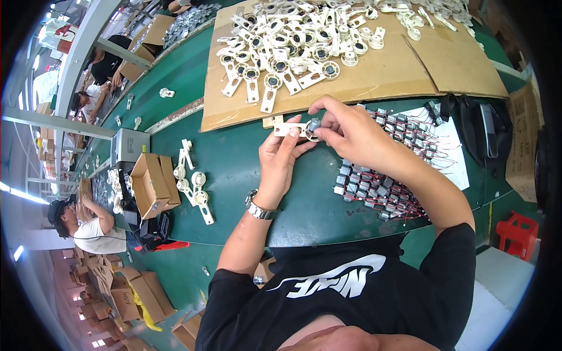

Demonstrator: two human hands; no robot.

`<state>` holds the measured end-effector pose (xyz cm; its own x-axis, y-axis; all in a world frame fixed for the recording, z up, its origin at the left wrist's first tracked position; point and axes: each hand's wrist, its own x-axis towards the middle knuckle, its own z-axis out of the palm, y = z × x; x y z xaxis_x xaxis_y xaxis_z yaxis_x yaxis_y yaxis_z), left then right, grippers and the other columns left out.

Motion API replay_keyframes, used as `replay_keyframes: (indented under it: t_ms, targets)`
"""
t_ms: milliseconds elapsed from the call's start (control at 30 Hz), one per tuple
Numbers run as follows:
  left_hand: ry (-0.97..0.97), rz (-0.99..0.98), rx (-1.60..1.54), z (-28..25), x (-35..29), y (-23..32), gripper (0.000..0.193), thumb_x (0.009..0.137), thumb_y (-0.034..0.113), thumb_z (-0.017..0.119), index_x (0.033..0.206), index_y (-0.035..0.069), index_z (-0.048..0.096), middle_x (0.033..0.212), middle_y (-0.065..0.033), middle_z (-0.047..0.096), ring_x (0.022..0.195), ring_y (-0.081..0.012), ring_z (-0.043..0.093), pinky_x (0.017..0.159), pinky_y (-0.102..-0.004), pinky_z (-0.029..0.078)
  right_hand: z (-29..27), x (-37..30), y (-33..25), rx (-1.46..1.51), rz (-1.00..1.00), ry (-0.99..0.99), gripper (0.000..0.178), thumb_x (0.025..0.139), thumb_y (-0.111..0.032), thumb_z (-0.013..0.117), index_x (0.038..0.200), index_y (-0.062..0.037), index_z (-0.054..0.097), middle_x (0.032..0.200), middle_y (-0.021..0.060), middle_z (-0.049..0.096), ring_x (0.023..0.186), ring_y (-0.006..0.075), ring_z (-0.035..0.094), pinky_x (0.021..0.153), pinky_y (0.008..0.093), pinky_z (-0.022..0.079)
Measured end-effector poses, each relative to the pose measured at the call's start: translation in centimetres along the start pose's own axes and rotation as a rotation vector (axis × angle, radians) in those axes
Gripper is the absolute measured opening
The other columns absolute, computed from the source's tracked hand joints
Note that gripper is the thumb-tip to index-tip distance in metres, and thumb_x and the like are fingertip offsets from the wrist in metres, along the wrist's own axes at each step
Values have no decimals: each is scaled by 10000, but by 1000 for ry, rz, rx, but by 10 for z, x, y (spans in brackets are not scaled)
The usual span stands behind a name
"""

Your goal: The person assembles small plastic arms by hand, inserting metal bearings and pins into them.

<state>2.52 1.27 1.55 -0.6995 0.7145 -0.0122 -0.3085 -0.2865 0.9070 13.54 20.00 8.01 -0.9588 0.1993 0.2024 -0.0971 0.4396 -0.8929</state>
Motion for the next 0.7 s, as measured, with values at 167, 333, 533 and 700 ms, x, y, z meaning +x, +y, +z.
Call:
replay_keyframes:
  t_ms: [167, 333, 533, 700]
  targets:
    - [-13, -33, -39, 2, 0, 2, 366, 1129, 182, 623, 1427, -31, 636, 1255, -122, 742, 1135, -213, 737, 1004, -430, 641, 1, 0, 12, -213, -277, 84, 277, 969, -65, 760, 1232, -27, 680, 913, 151, 727, 788, 328, 738, 696, 415, 578]
    - [-2, -59, -61, 3, 1, 3, 361, 1131, 188, 619, 1416, -31, 643, 1241, -121, 743, 1090, -211, 746, 996, -424, 643, 6, -4, 8, -556, -397, 92, 406, 831, -18, 724, 1234, -47, 683, 1032, 125, 657, 1035, 329, 688, 859, 445, 588]
    - [-22, -35, -13, 1, -1, 2, 357, 1131, 191, 613, 1425, -10, 640, 1230, -104, 747, 1091, -201, 748, 1002, -421, 643, 3, -3, 8, -779, -528, 64, 322, 827, -81, 744, 1138, -35, 673, 964, 96, 619, 963, 298, 669, 810, 415, 585]
    - [7, -3, 22, 2, -2, -1, 360, 1128, 183, 620, 1426, -18, 635, 1227, -98, 740, 1086, -187, 738, 996, -418, 641, 5, -5, 8, -685, -495, 48, 249, 865, -89, 758, 1084, -37, 650, 949, 91, 602, 940, 297, 655, 791, 421, 581]
